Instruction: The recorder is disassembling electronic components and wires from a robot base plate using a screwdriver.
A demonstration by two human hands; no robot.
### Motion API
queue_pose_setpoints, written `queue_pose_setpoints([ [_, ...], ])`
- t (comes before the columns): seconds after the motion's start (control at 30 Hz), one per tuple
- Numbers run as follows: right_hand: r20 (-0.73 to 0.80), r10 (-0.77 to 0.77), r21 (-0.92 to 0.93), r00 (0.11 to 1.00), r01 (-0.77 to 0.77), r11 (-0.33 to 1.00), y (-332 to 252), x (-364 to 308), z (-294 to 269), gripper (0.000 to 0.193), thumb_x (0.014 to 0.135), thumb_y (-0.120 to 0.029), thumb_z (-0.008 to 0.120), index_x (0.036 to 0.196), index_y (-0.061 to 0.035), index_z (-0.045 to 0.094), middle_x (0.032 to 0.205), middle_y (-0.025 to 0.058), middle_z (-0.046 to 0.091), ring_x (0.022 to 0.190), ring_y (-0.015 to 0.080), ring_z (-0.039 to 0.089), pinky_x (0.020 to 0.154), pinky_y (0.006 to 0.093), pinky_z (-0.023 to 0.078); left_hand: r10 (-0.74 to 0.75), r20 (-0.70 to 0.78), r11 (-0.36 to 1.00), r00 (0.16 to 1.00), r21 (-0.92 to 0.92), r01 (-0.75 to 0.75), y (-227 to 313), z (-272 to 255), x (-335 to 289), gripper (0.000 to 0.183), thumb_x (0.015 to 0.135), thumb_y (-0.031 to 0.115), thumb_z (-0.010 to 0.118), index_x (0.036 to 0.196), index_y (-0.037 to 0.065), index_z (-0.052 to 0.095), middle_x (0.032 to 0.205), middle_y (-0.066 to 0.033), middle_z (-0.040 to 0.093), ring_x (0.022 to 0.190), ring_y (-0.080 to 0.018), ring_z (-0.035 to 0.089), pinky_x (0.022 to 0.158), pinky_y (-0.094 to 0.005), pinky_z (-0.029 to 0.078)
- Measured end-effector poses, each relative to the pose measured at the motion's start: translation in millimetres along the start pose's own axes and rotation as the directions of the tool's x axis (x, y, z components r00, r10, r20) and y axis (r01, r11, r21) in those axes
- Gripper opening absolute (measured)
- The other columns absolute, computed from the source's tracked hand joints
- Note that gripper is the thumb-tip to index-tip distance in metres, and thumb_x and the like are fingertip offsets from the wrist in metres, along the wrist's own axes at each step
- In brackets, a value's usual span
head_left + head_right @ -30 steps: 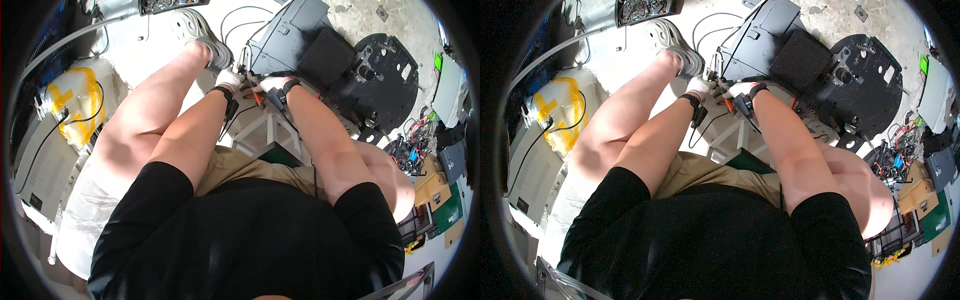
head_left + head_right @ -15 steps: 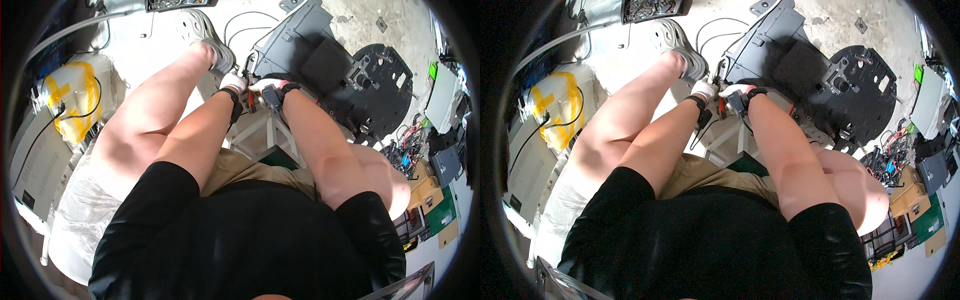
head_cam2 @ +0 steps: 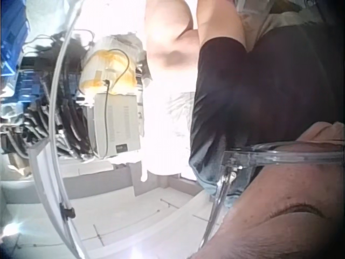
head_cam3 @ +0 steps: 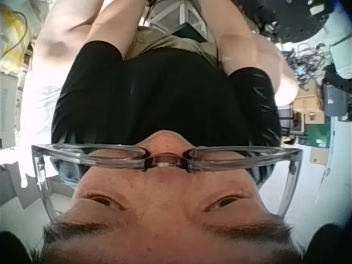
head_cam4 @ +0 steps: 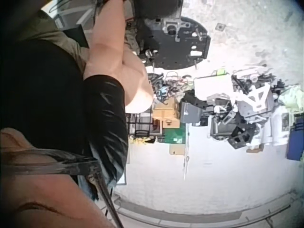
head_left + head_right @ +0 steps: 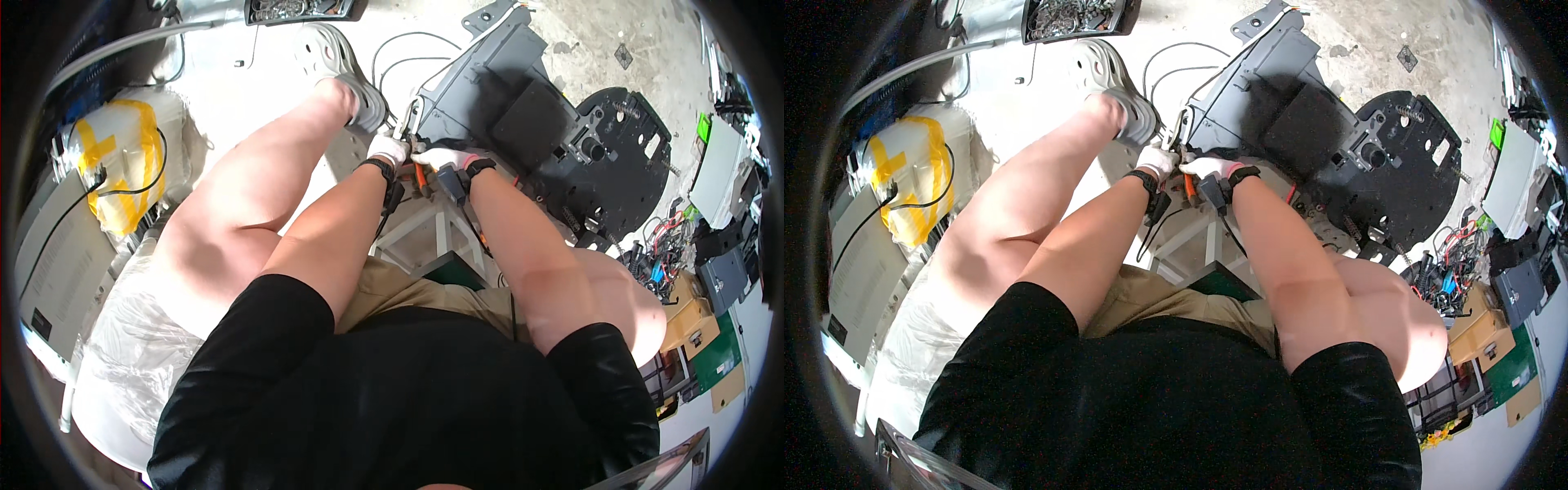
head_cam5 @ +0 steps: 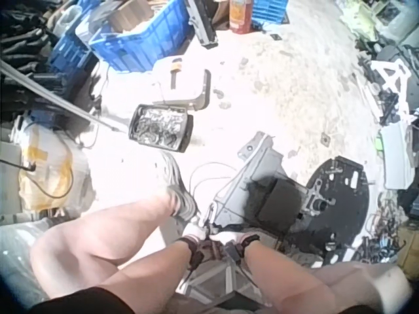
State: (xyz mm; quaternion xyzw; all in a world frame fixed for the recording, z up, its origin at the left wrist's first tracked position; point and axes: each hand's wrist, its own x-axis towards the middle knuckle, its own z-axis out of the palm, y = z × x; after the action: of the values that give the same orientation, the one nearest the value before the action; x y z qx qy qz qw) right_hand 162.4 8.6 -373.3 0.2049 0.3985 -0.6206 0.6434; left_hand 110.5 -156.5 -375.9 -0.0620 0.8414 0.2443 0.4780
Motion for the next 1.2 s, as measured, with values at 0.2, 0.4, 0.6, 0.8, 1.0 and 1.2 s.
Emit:
queue_pose_setpoints([
  [0.2,-0.359,0.049,0.013,0.932,-0.048,0.999,-8,4,33,0.054,0.086,-0.050,0.060,0.098,0.0025,0.063,0.086,0.0062,0.066,0.068,0.0160,0.057,0.062,0.0336,0.044,0.316,0.045,0.846,0.948,0.439,-0.303,-50,6,29,0.028,0.077,0.019,0.063,0.102,0.006,0.067,0.087,-0.0158,0.069,0.080,-0.0276,0.066,0.072,-0.0346,0.051],
  [0.4,-0.422,-0.233,-0.480,0.876,0.002,0.877,27,8,-3,0.050,0.086,-0.049,0.060,0.088,0.0003,0.067,0.074,0.0083,0.064,0.064,0.0177,0.056,0.061,0.0354,0.043,0.400,0.015,0.853,0.916,0.361,-0.378,-23,17,21,0.026,0.080,0.022,0.057,0.096,0.004,0.065,0.084,-0.0187,0.067,0.081,-0.0335,0.065,0.073,-0.0391,0.051],
  [0.6,-0.370,-0.294,0.171,0.881,0.375,0.911,-7,-23,-4,0.035,0.093,-0.032,0.057,0.111,-0.0016,0.057,0.089,0.0114,0.068,0.073,0.0222,0.066,0.063,0.0317,0.052,0.298,-0.482,0.951,0.824,0.222,-0.214,-78,-13,36,0.024,0.086,0.026,0.052,0.092,0.004,0.061,0.084,-0.0219,0.065,0.083,-0.0375,0.063,0.072,-0.0416,0.049],
  [0.8,-0.560,-0.354,0.588,0.749,0.660,0.468,-39,-72,-69,0.039,0.096,-0.031,0.052,0.114,0.0041,0.052,0.112,0.0211,0.063,0.101,0.0301,0.063,0.074,0.0328,0.053,0.115,-0.396,0.992,0.911,-0.003,-0.126,33,-12,-14,0.028,0.085,0.029,0.050,0.091,0.004,0.060,0.086,-0.0234,0.063,0.085,-0.0408,0.060,0.075,-0.0448,0.048],
  [1.0,-0.486,-0.419,0.711,0.767,0.625,0.321,-141,-102,-83,0.045,0.099,-0.033,0.043,0.123,0.0051,0.044,0.130,0.0265,0.048,0.123,0.0392,0.046,0.104,0.0515,0.036,0.032,-0.322,0.976,0.946,-0.193,-0.099,-3,12,17,0.033,0.083,0.028,0.054,0.101,0.001,0.060,0.095,-0.0255,0.064,0.092,-0.0396,0.062,0.081,-0.0435,0.049],
  [1.2,-0.490,-0.534,0.704,0.689,0.674,0.224,-149,-98,-159,0.050,0.099,-0.035,0.040,0.128,0.0055,0.035,0.134,0.0292,0.043,0.123,0.0442,0.045,0.103,0.0571,0.033,-0.017,-0.202,0.999,0.979,-0.049,0.008,32,11,10,0.048,0.086,0.028,0.055,0.115,-0.010,0.053,0.095,-0.0235,0.066,0.091,-0.0337,0.064,0.079,-0.0360,0.049],
])
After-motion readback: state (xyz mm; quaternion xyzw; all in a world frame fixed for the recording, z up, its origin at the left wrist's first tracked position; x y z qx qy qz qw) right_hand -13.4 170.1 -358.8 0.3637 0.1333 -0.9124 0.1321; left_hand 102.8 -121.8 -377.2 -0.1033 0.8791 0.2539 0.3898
